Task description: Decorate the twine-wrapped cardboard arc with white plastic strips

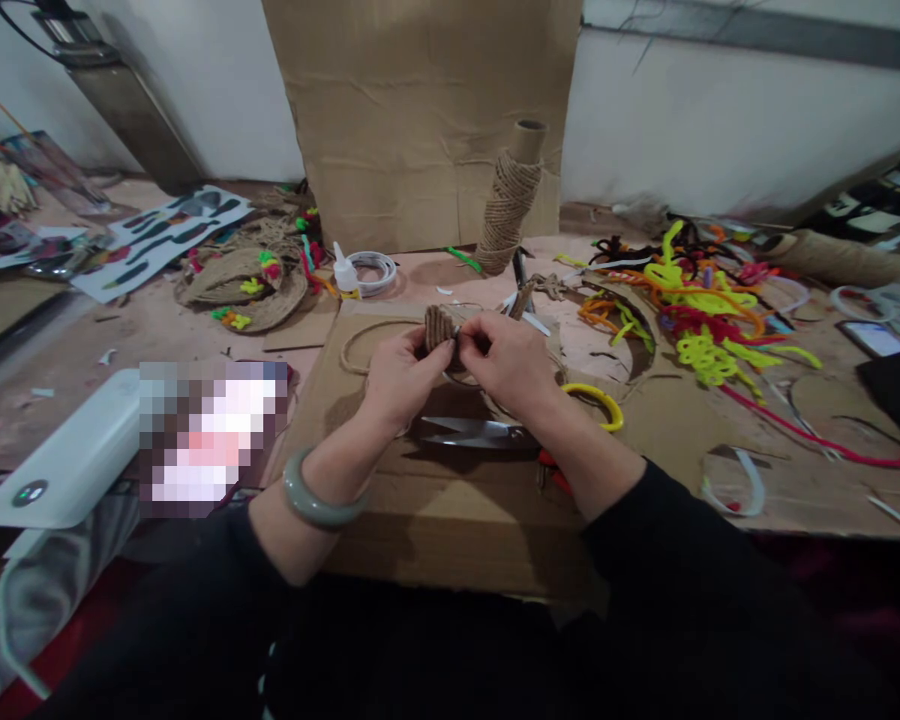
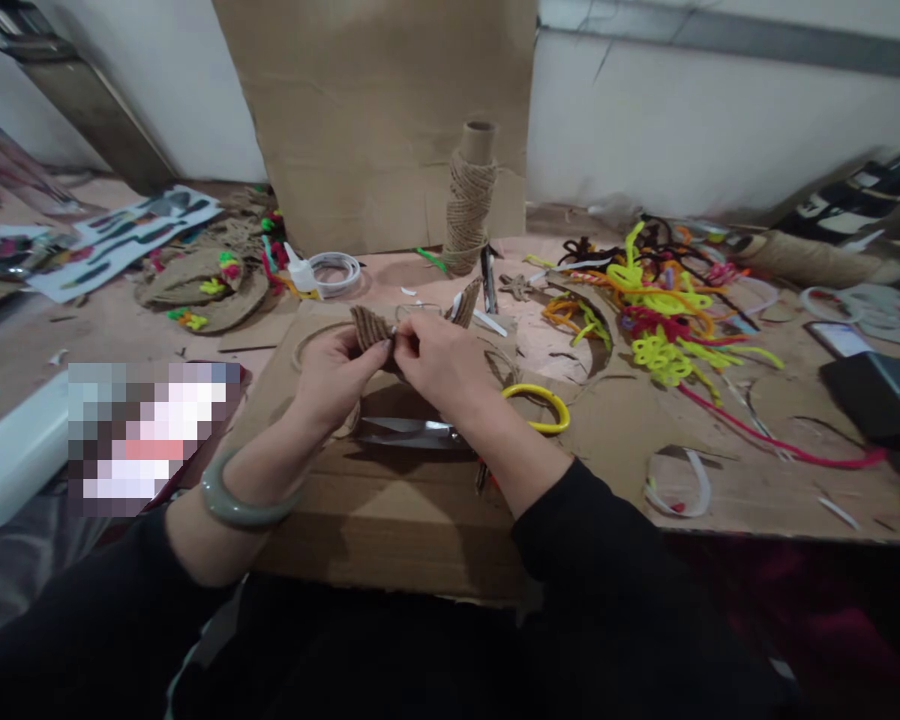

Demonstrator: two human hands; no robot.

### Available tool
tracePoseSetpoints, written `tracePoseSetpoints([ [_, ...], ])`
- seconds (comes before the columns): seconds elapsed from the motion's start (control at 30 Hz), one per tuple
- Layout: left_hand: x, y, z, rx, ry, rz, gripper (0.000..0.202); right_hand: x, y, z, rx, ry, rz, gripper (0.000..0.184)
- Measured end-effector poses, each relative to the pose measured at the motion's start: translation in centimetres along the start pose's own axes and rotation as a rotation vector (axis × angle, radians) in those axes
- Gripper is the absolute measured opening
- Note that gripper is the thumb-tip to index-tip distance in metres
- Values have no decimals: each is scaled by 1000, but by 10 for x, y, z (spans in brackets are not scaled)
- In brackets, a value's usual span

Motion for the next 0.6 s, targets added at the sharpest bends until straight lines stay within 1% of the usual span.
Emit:
tracePoseSetpoints([
  [0.1,2,-1,-1,3,38,29,21,-1,-2,-1,5,-69,-60,10],
  [0.23,2,-2,-1,-4,109,61,21,-2,-3,-2,21,-121,-72,10],
  [0.37,1,-3,-1,-41,120,76,20,-2,-1,-2,16,-135,-11,15],
  [0.47,3,-3,-1,-26,121,71,20,-2,1,-1,-8,-88,41,18],
  [0.6,4,-2,0,-5,59,25,19,-1,2,-1,-20,-28,85,18],
])
Point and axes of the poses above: each hand's wrist, its own y-axis away from the middle knuckle, its own z-axis out of the back of the hand, x = y × z, the point moved 1 cm from there along -y, towards the middle knuckle, and after that the axes turned 12 degrees about -x, right-handed, at the moved point
